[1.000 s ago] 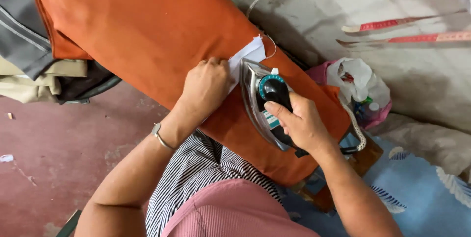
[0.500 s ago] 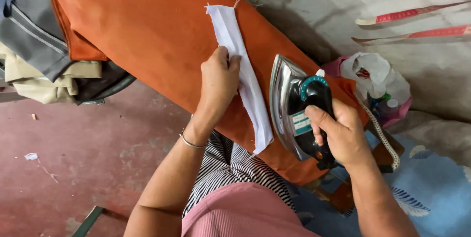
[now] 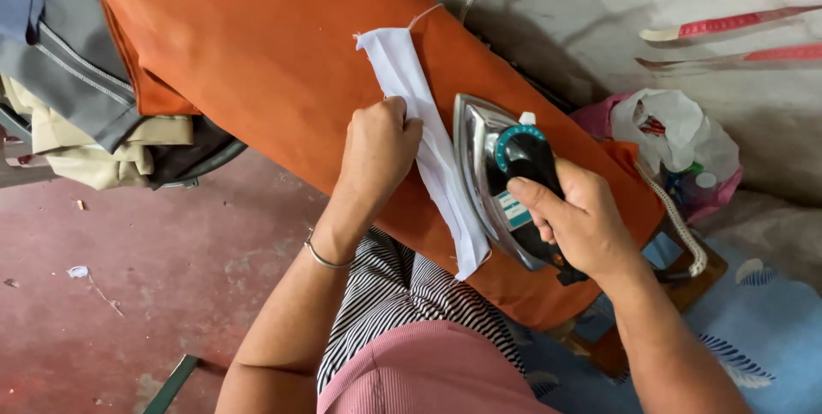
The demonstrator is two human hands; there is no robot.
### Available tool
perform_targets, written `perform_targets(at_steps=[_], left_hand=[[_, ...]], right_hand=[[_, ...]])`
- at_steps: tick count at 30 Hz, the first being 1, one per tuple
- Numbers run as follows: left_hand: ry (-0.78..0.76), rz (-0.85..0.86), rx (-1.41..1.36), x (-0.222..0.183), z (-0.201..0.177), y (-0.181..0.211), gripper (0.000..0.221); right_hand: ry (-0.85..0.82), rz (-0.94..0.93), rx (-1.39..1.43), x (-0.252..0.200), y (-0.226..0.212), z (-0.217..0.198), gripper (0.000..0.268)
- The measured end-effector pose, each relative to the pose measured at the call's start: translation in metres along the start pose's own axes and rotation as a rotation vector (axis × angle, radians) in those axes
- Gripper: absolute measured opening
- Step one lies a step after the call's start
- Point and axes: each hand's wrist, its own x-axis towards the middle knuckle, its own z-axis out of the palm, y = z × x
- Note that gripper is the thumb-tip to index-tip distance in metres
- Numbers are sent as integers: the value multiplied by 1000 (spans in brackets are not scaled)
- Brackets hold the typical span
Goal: Ironing a small strip of fabric after spraying it with water to prepare it for sewing.
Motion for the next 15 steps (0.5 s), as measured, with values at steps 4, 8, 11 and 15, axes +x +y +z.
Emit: perform_targets(at_steps=[4,8,11,15], left_hand=[[-19,29,-20,-1,-10,6,13],[-53,-1,-55,-1,-12,3,14],[-72,0,2,-8,-20,6,13],[538,542,364,-17,-44,23,22]], right_hand=[[-16,18,-24,16,-7,10,46],[-64,31,-80,25,-16,16,45],[-93,32,-163,28,-21,19,46],[-120,28,-255,29,-24,24,48]])
